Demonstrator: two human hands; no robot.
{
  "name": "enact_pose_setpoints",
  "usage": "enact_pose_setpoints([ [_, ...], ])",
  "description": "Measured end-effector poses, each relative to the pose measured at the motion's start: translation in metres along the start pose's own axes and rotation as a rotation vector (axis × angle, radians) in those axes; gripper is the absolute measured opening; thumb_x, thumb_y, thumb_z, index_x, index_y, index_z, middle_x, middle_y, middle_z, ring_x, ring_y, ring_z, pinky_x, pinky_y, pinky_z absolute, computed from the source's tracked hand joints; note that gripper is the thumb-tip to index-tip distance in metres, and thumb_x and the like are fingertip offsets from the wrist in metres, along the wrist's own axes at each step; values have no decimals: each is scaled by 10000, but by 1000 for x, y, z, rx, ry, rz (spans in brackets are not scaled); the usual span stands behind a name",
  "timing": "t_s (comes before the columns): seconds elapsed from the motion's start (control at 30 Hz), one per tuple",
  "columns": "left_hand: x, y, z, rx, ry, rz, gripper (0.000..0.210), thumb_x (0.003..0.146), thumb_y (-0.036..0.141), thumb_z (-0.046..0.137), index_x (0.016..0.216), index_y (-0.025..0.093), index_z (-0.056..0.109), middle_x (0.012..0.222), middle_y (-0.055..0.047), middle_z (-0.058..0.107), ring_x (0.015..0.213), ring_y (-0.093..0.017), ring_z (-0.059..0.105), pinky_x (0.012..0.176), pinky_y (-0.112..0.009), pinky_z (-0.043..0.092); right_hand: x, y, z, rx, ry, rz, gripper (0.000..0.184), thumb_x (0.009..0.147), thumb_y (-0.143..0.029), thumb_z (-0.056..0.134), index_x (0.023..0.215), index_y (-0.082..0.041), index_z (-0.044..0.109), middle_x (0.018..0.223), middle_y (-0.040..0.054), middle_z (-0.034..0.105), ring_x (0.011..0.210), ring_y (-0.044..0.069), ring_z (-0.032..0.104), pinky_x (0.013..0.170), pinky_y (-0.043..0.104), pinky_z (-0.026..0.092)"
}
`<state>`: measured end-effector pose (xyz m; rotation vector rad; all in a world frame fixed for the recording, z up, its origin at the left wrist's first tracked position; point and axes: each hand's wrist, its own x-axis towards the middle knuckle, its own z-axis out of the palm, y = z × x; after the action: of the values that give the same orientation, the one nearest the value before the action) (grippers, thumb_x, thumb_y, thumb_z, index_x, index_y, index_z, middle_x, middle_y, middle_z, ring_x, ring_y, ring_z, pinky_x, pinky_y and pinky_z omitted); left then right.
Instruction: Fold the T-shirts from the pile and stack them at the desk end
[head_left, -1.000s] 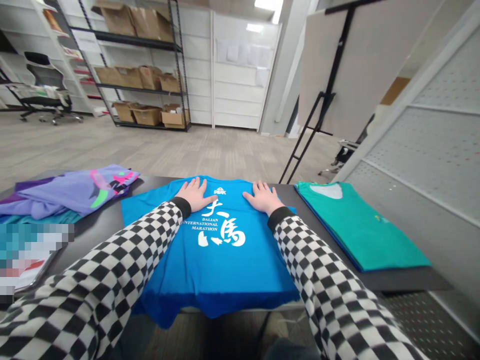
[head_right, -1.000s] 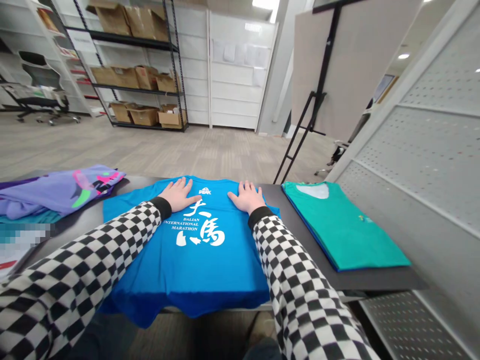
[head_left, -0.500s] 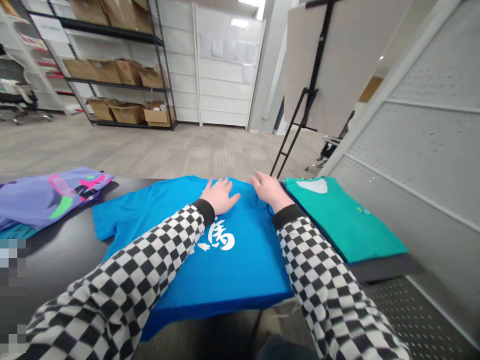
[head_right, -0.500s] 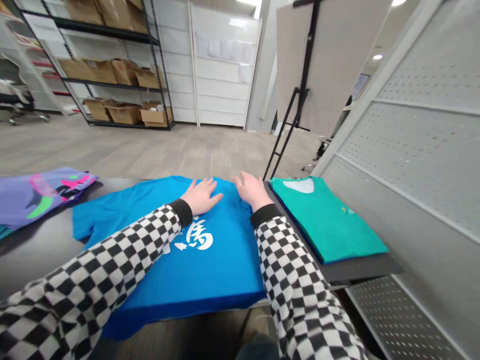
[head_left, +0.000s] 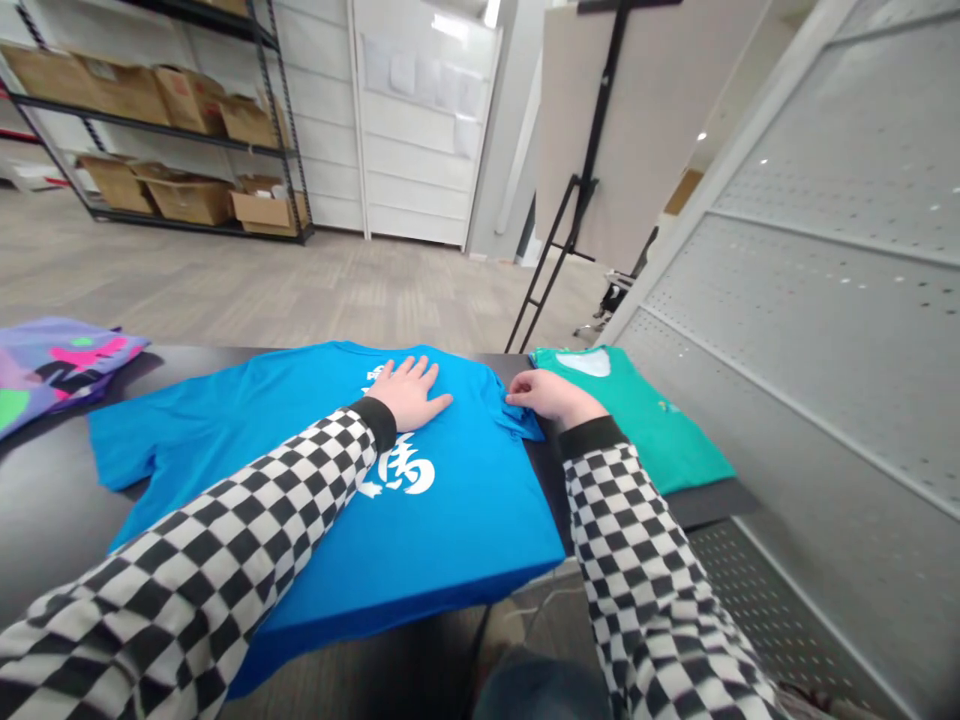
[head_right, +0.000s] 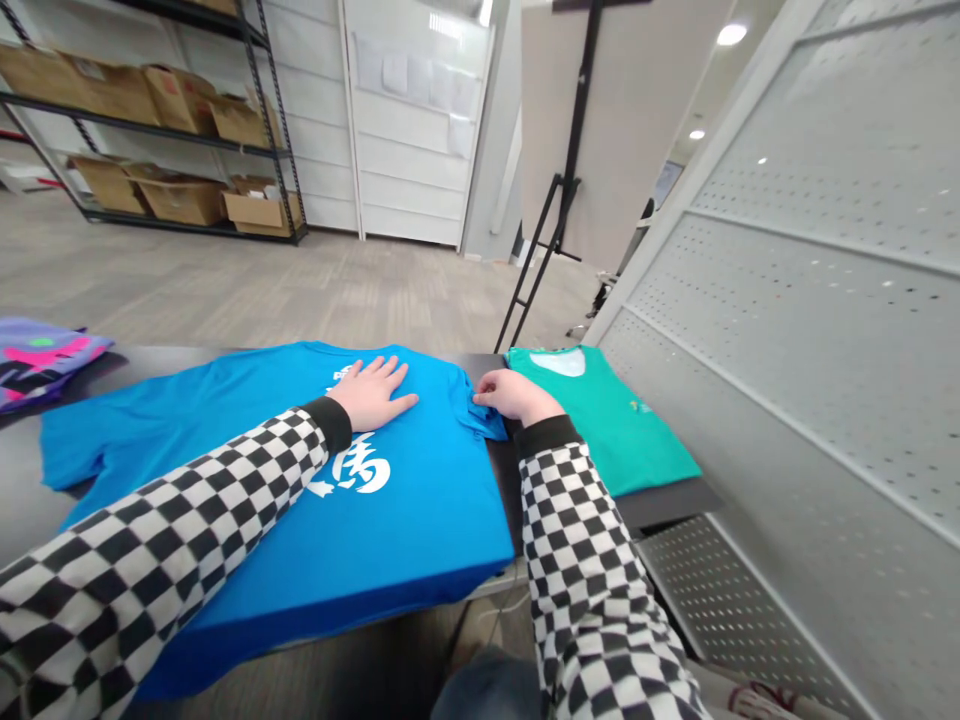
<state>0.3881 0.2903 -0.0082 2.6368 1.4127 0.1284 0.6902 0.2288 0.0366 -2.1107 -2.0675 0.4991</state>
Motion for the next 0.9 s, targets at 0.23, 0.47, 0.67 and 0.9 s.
enact_pose_setpoints([
  [0.23,0,-1,0,-1,6,2,918,1098,746,281,1812,174,354,1892,-149,239,1759,-398,211,1411,-662,136,-3,14,-11,-55,205,163,188,1044,-195,660,983,-160,834,1027,116,846,911,221,744,816,278,507],
  [0.47,1,-2,1,-4,5,6,952,1089,775,269,1813,163,349,1893,-155,233,1758,-412,207,1407,-676,129,0,2,-1,28,212,67,281,1053,-466,745,1031,-196,823,1043,90,843,880,208,734,759,271,492],
  [0.67,2,-3,1,-3,-6,6,960,1084,781,248,1819,170,338,1899,-144,219,1762,-406,196,1411,-673,135,2,10,-6,5,261,130,212,1051,-214,624,912,-186,781,962,87,834,842,204,719,739,273,468],
  [0.9,2,-2,0,-4,3,8,960,1084,771,258,1814,154,348,1892,-154,239,1758,-414,203,1410,-679,133,12,12,-1,69,369,100,215,1035,-259,626,901,-178,773,904,75,801,850,214,707,779,286,479],
])
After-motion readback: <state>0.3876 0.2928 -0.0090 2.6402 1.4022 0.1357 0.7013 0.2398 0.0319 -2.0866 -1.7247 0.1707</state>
